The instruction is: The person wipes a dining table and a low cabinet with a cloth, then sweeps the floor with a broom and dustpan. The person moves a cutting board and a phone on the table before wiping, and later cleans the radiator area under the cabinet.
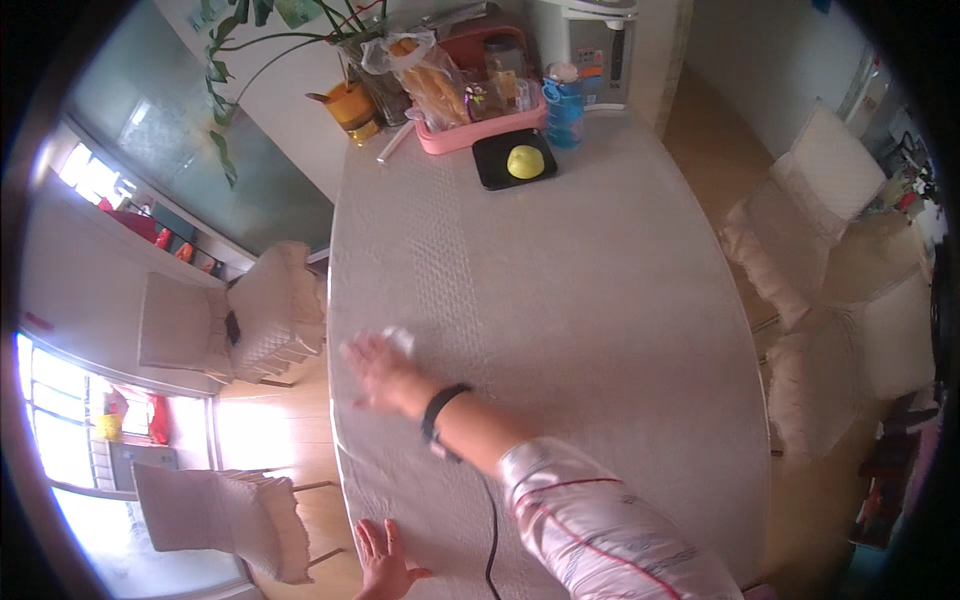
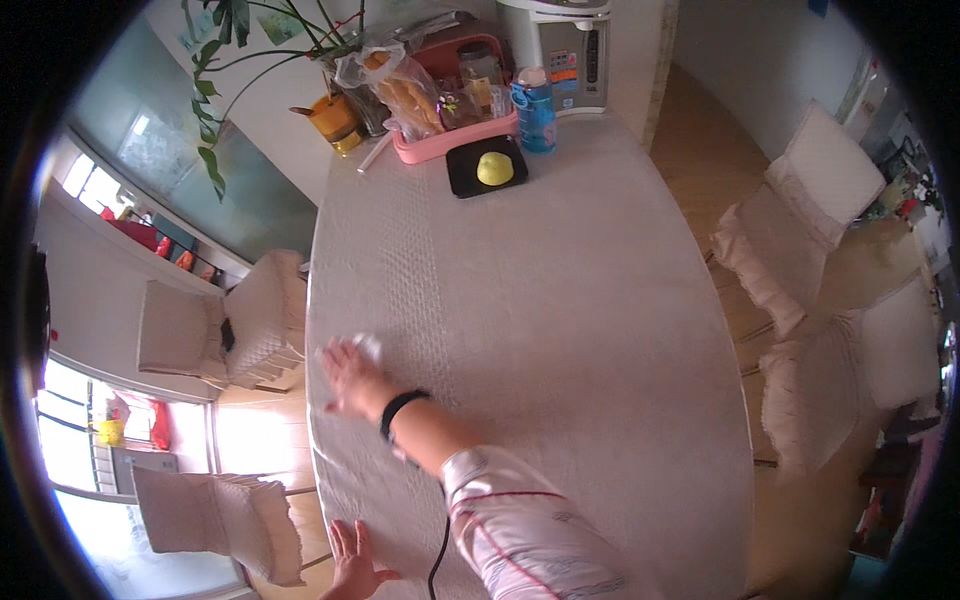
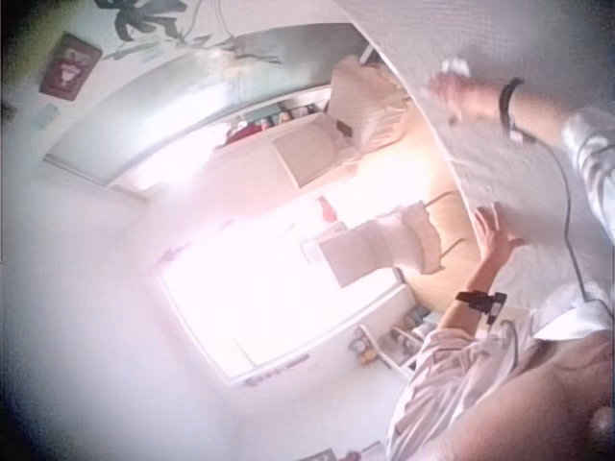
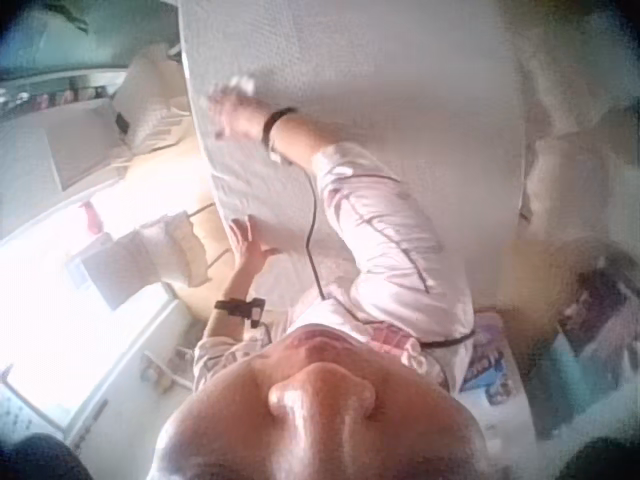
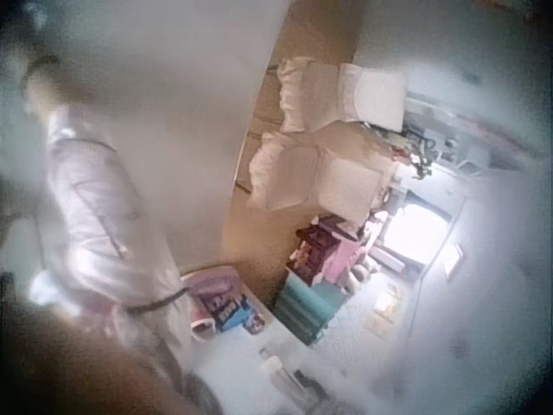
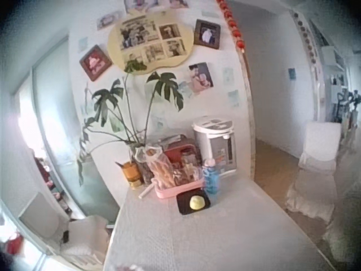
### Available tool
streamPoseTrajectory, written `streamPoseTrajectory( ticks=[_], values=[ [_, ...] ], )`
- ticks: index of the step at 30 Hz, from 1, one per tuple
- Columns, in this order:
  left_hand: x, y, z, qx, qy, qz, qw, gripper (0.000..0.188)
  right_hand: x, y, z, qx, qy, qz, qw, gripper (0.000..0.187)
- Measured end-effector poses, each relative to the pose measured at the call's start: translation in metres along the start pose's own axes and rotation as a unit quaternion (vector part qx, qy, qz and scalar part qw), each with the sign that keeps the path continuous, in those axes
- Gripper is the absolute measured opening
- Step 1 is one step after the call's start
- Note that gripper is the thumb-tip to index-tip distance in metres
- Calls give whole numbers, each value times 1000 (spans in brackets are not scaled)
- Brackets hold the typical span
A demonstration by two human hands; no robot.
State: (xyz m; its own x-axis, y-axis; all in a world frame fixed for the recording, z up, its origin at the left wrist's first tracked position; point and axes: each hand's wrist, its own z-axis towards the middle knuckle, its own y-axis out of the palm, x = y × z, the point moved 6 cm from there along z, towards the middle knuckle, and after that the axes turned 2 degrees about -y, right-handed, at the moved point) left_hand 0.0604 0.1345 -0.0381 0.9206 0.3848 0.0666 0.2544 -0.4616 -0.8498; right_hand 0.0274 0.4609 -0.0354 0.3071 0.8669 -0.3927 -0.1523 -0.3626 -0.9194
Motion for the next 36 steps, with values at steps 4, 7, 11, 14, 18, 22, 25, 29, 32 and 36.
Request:
streamPoseTrajectory(
  ticks=[4,7,11,14,18,22,25,29,32,36],
  values=[
    [-3,3,1,-2,7,-16,1000,126,-33,17,20,-29,-81,-5,996,90],
    [-3,1,0,-11,-7,-8,1000,125,25,-4,23,41,-10,8,999,88],
    [3,-11,-3,8,-20,31,999,109,152,-51,-25,189,166,-11,968,87],
    [7,-17,5,-1,-5,9,1000,114,258,-92,-105,239,314,39,918,84],
    [3,-20,11,-3,8,-6,1000,120,366,-145,-257,191,532,-41,824,80],
    [-7,-10,14,-4,11,-24,1000,127,369,-153,-353,150,545,-123,816,75],
    [-15,1,13,-1,17,-45,999,132,339,-140,-382,141,531,-152,822,73],
    [-21,6,8,0,18,-62,998,138,297,-121,-422,142,530,-158,821,71],
    [-20,8,7,-13,-9,-29,999,131,261,-102,-458,137,549,-156,810,69],
    [-17,6,11,-12,-10,-18,1000,132,198,-72,-512,129,577,-142,794,67]
  ],
)
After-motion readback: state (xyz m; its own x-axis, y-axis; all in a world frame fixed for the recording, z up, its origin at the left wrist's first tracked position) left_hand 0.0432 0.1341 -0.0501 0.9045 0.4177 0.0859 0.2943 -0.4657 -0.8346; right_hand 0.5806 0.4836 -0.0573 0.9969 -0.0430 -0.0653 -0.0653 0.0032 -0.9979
